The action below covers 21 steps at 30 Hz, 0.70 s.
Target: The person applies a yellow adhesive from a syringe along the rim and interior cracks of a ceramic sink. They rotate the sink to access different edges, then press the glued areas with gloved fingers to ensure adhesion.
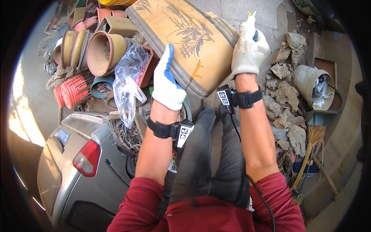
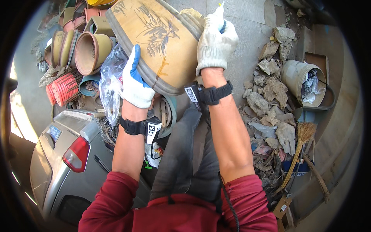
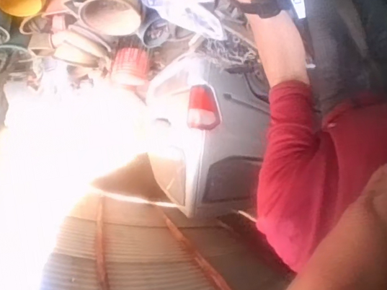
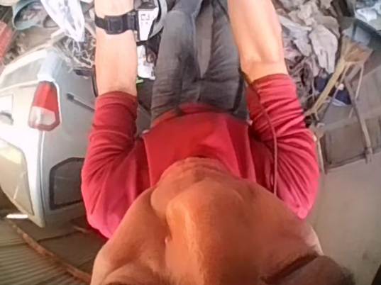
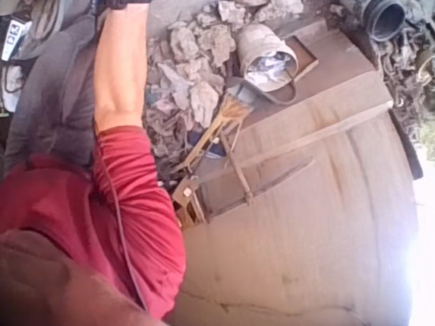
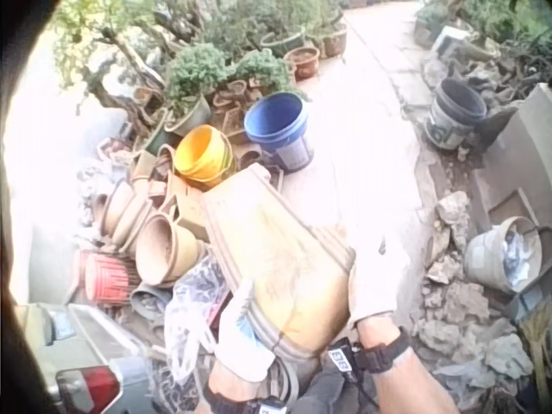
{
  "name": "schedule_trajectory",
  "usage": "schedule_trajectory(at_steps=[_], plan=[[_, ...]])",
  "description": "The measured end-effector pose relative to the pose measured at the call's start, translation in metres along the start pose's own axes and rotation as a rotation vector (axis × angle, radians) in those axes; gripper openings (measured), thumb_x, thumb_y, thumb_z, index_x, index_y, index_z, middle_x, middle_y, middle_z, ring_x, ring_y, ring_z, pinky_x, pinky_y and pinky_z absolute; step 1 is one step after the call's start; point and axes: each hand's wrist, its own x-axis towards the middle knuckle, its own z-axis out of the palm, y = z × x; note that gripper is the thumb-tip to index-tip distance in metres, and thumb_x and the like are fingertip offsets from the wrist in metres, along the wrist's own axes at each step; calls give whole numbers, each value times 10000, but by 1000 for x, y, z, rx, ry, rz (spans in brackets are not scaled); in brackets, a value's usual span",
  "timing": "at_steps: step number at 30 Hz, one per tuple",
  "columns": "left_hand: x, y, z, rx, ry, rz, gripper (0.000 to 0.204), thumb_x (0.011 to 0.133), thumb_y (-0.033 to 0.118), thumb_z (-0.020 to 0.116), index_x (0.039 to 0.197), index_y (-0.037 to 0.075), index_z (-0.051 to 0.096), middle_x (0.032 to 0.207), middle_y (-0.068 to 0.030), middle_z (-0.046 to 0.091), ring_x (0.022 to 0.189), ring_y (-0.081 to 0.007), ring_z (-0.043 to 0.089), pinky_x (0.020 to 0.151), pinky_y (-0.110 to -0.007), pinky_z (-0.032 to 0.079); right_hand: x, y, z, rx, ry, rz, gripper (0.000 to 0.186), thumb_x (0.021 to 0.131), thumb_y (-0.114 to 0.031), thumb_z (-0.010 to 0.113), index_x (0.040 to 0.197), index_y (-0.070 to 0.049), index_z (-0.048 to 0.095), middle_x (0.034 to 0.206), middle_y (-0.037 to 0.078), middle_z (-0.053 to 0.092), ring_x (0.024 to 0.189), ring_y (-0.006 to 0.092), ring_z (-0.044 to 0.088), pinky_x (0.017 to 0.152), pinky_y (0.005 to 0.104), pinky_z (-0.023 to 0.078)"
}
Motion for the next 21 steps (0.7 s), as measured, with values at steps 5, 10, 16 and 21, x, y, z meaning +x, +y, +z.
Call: schedule_trajectory(at_steps=[5,10,16,21], plan=[[3,6,-4,-36,6,-22,589,1093,347,558,1573,36,419,1553,-210,529,1386,-412,551,1168,-616,436,5,6,-8,-12,-97,-52,356,985,-314,718,904,33,724,688,58,658,637,132,572,612,343,478],[6,15,-7,-32,-53,-47,557,1074,367,609,1505,34,498,1461,-154,624,1316,-337,621,1145,-531,492,-1,-21,-50,22,-187,28,312,1009,-284,737,1033,27,741,764,-10,666,692,85,582,624,270,473],[8,33,-7,7,-51,-55,561,1064,365,626,1502,40,499,1459,-156,623,1326,-343,615,1146,-536,493,-51,-81,-108,-158,-641,153,209,979,-164,726,1055,30,731,807,3,694,708,68,596,641,254,490],[6,40,-6,91,-80,-52,555,1070,361,610,1509,44,488,1469,-173,611,1335,-346,609,1164,-532,477,-89,-97,-96,-254,-847,50,207,911,-162,756,996,27,739,672,126,658,587,144,660,587,305,520]])
